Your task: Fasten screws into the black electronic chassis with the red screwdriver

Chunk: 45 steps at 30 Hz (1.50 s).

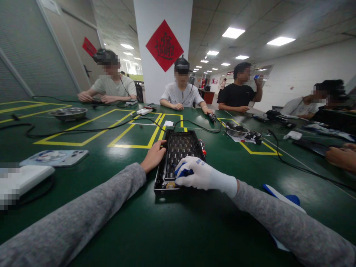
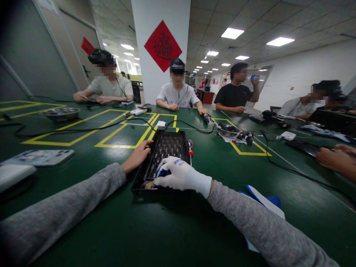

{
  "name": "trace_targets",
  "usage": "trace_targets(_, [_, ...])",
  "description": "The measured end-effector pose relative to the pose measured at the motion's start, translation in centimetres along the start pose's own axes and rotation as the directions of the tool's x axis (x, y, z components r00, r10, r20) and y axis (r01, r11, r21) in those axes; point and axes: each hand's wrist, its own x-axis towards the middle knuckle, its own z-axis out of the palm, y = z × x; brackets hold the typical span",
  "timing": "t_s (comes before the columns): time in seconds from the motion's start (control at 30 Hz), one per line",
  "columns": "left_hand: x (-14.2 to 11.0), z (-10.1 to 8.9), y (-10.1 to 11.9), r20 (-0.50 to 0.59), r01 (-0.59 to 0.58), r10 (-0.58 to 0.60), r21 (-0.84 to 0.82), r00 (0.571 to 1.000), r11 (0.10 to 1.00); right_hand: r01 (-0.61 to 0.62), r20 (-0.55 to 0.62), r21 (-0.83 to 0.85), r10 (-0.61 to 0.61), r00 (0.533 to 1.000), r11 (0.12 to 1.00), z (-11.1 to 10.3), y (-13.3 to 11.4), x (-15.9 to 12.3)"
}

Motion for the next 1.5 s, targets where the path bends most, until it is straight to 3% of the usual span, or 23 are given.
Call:
trace_targets(0.33, [0.0,0.0,0.2,-0.005,0.006,-0.006,0.000,1.000,1.000,-0.007,0.011,-0.012,0.007,1.000,1.000,-0.3,-0.7,0.0])
trace_targets(0.57, [0.0,0.0,0.2,0.000,-0.010,0.010,0.010,1.000,1.000,0.026,-0.085,0.009,-0.025,0.996,1.000,-0.2,-0.2,-0.5])
trace_targets(0.7, [0.0,-0.1,0.4,0.001,-0.010,0.010,0.006,1.000,1.000,-0.001,-0.204,0.174,0.037,0.978,0.985,-0.3,-0.1,-0.5])
trace_targets(0.8, [-0.1,-0.1,0.3,0.001,-0.002,0.002,0.001,1.000,1.000,-0.098,-0.276,0.359,0.206,0.939,0.928,-0.1,0.0,-0.3])
trace_targets(0.9, [-0.1,-0.1,0.1,-0.006,-0.002,0.002,0.002,1.000,1.000,-0.169,-0.343,0.503,0.376,0.861,0.848,0.3,0.4,0.2])
trace_targets(1.0, [0.1,0.0,-0.1,-0.013,0.004,-0.003,0.008,1.000,1.000,-0.190,-0.381,0.579,0.469,0.797,0.793,0.5,0.6,0.8])
trace_targets(1.1, [0.1,0.1,-0.3,-0.013,0.004,-0.004,0.006,1.000,1.000,-0.214,-0.437,0.569,0.513,0.739,0.794,0.2,0.5,1.1])
trace_targets(1.23, [0.1,0.1,-0.2,-0.014,0.014,-0.014,-0.008,1.000,1.000,-0.121,-0.547,0.556,0.472,0.692,0.822,-0.7,0.3,1.3])
trace_targets(1.4, [-0.1,0.0,0.2,-0.018,0.018,-0.018,-0.014,1.000,1.000,-0.222,-0.497,0.576,0.552,0.669,0.787,-2.6,-0.7,1.1])
trace_targets(1.5, [-0.2,-0.1,0.4,-0.016,0.033,-0.033,-0.018,0.999,0.999,-0.203,-0.486,0.602,0.556,0.674,0.772,-3.4,-2.0,1.1])
